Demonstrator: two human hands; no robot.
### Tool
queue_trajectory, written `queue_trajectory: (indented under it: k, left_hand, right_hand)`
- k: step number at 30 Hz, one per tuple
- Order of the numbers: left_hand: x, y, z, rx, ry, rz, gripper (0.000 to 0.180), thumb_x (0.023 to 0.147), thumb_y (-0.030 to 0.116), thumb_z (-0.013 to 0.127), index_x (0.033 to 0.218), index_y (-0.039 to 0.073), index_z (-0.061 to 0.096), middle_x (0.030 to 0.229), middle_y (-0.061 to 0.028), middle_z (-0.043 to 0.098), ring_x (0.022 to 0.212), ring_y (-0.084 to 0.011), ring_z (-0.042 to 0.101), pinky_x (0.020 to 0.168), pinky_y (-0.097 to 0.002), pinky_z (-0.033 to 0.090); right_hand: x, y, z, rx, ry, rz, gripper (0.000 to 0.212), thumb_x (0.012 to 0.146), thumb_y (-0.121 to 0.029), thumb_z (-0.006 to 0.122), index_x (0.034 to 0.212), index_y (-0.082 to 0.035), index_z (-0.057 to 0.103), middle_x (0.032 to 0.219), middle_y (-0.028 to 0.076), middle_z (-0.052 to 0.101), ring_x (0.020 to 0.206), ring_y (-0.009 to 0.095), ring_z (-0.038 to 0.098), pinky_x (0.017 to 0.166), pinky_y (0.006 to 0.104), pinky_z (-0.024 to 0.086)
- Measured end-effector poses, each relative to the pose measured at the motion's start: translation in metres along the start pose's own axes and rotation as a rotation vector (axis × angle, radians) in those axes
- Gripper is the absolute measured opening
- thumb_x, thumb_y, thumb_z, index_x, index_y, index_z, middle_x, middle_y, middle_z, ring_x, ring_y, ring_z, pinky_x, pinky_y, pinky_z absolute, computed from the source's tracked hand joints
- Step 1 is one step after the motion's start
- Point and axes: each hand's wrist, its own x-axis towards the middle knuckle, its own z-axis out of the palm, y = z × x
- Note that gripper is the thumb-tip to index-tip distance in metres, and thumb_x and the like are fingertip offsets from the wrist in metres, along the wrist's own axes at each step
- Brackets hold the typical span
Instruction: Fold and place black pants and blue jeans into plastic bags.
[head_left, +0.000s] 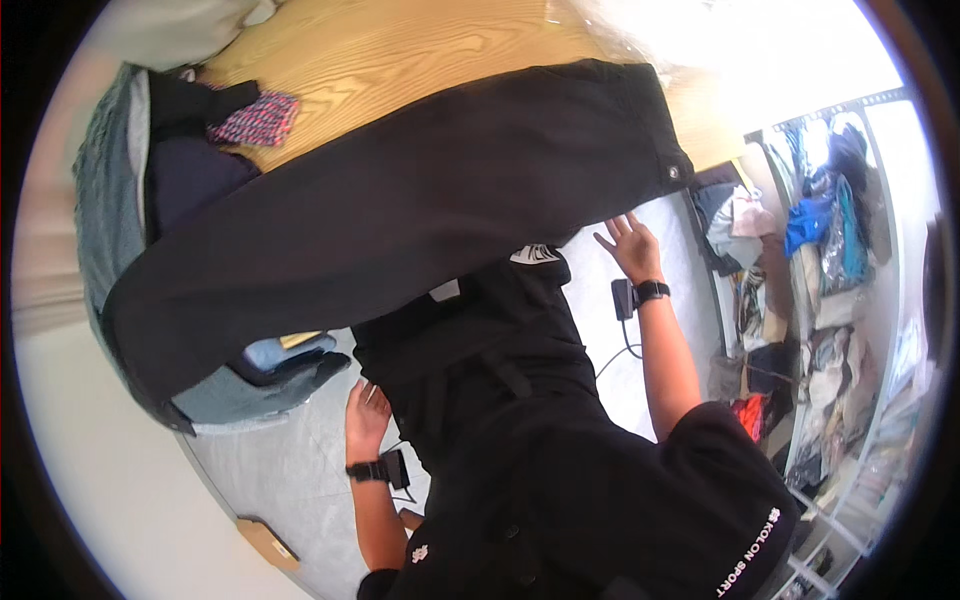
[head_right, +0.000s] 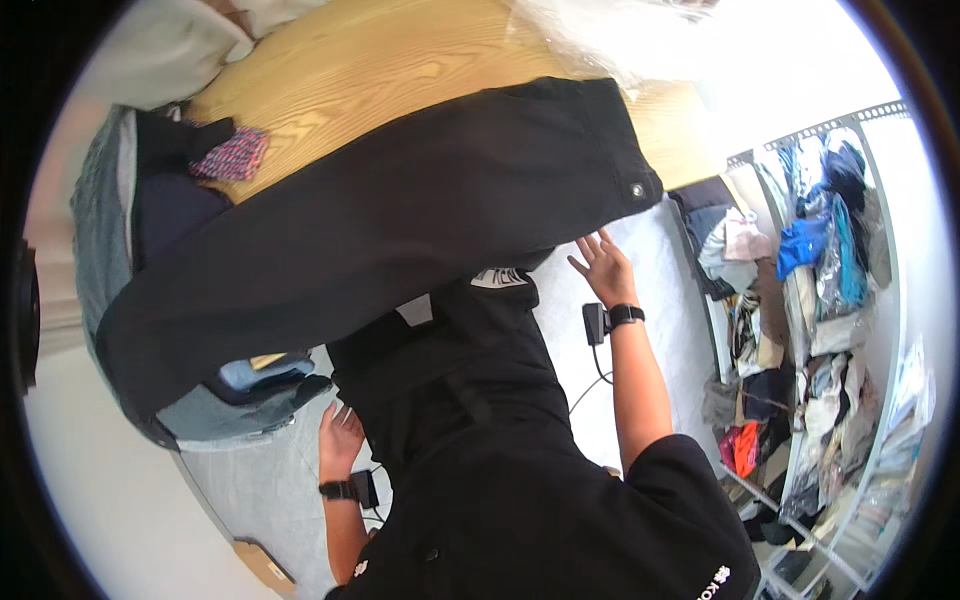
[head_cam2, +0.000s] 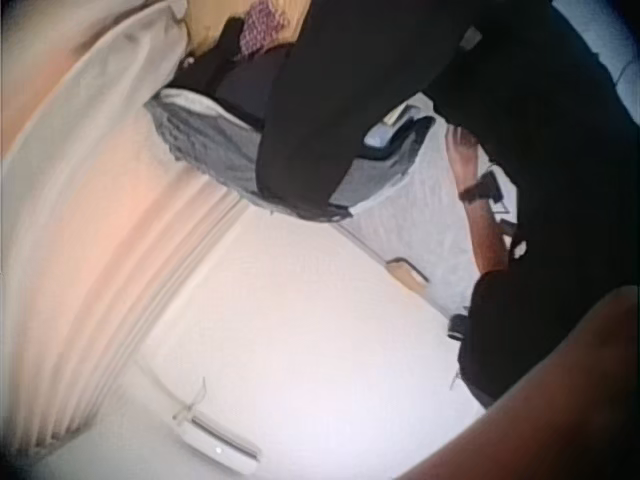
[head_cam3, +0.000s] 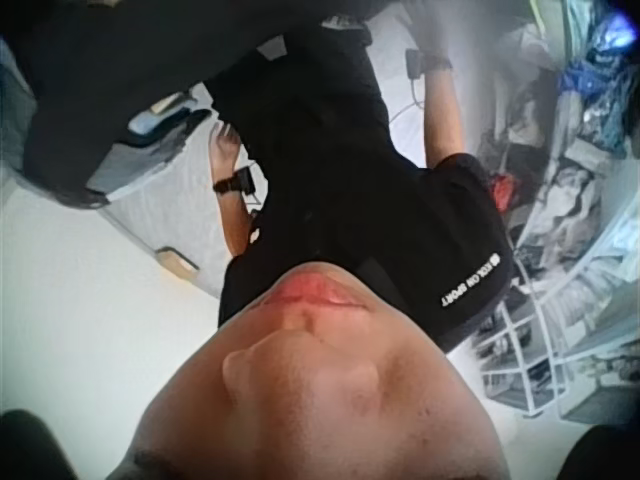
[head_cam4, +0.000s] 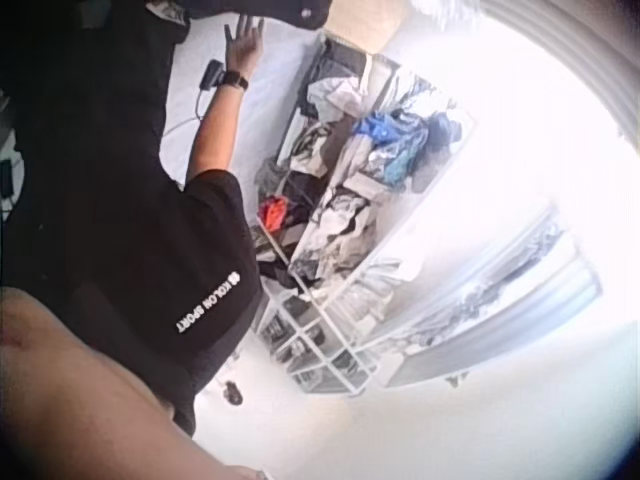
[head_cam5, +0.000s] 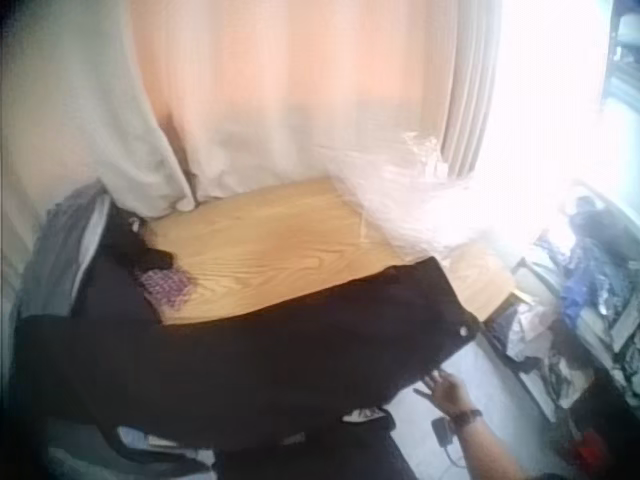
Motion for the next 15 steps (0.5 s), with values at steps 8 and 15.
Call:
queue_trajectory:
  k: [8,15]
  left_hand:
    - [0.050,0.031,0.008,-0.214,0.057,-0.059,0.037,0.077,0.024,0.073,0.095,0.002,0.048,0.080,-0.0067,0.054,0.069,-0.0172,0.054,0.064,-0.0276,0.048]
    - [-0.014,0.056,0.013,0.030,0.619,0.796,0.030,0.083,0.006,0.059,0.112,0.002,0.053,0.069,-0.0028,0.052,0.050,-0.0100,0.043,0.047,-0.0236,0.038]
  right_hand:
    - [0.013,-0.003,-0.016,-0.153,0.038,-0.037,0.058,0.089,-0.038,0.053,0.135,-0.011,0.031,0.143,0.010,0.028,0.132,0.025,0.026,0.108,0.0502,0.021]
    - [-0.036,-0.058,0.046,-0.378,0.152,-0.361,0.034,0.089,-0.023,0.055,0.118,-0.005,0.051,0.117,0.007,0.056,0.109,0.019,0.054,0.092,0.0343,0.043]
